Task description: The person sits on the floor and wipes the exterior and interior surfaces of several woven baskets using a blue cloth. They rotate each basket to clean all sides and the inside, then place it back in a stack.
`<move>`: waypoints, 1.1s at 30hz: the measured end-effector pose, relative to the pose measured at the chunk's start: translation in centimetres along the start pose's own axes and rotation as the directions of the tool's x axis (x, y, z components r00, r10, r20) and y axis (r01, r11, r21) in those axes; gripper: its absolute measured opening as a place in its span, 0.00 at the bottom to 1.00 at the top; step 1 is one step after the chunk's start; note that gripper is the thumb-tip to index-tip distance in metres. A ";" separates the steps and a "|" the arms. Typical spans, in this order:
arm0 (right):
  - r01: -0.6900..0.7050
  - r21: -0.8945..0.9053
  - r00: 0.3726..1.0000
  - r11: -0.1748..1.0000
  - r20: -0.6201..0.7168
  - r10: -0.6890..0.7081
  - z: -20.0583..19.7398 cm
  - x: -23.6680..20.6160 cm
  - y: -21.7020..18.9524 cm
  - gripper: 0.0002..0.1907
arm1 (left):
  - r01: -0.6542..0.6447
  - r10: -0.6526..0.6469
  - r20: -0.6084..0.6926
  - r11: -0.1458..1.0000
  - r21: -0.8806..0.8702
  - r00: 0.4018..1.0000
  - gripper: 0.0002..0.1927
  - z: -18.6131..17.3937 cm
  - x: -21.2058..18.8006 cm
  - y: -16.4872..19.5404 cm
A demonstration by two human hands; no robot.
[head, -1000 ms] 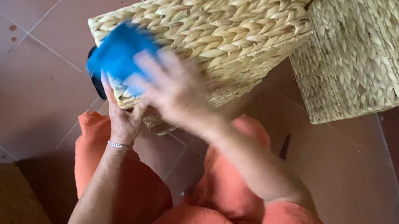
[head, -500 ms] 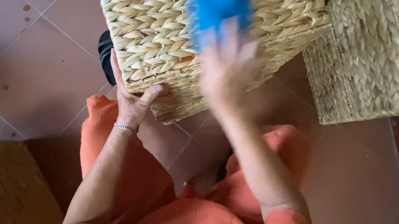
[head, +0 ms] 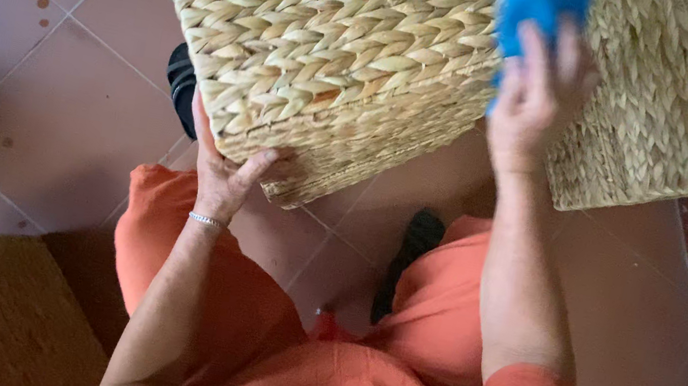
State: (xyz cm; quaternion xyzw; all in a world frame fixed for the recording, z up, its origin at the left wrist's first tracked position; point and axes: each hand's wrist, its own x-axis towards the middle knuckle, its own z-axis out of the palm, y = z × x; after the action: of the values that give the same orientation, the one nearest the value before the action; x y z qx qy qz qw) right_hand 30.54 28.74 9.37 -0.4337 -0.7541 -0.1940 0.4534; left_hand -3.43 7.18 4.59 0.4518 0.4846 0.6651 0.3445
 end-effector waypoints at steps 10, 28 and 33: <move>-0.728 0.671 0.460 -0.140 0.630 0.625 6.7 -5.5 11.0 0.23 | 0.369 -0.367 -0.059 0.894 0.253 0.928 0.34 -1.6 -1.1 -4.3; -0.458 0.537 0.889 0.709 0.258 0.379 4.5 -1.2 3.9 0.19 | 0.581 -0.490 -0.356 0.783 0.221 0.796 0.30 -3.8 -0.5 -2.4; -0.115 0.068 0.969 0.991 0.226 0.097 5.0 -0.5 -5.7 0.11 | 0.092 -0.019 -0.173 0.902 0.422 0.985 0.31 -1.5 0.5 -1.1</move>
State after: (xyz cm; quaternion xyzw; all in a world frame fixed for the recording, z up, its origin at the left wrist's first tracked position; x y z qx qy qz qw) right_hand 23.36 28.82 6.99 -0.4736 -0.7831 -0.0892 0.3932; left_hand -5.02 7.40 3.50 0.4459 0.6583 0.5673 0.2145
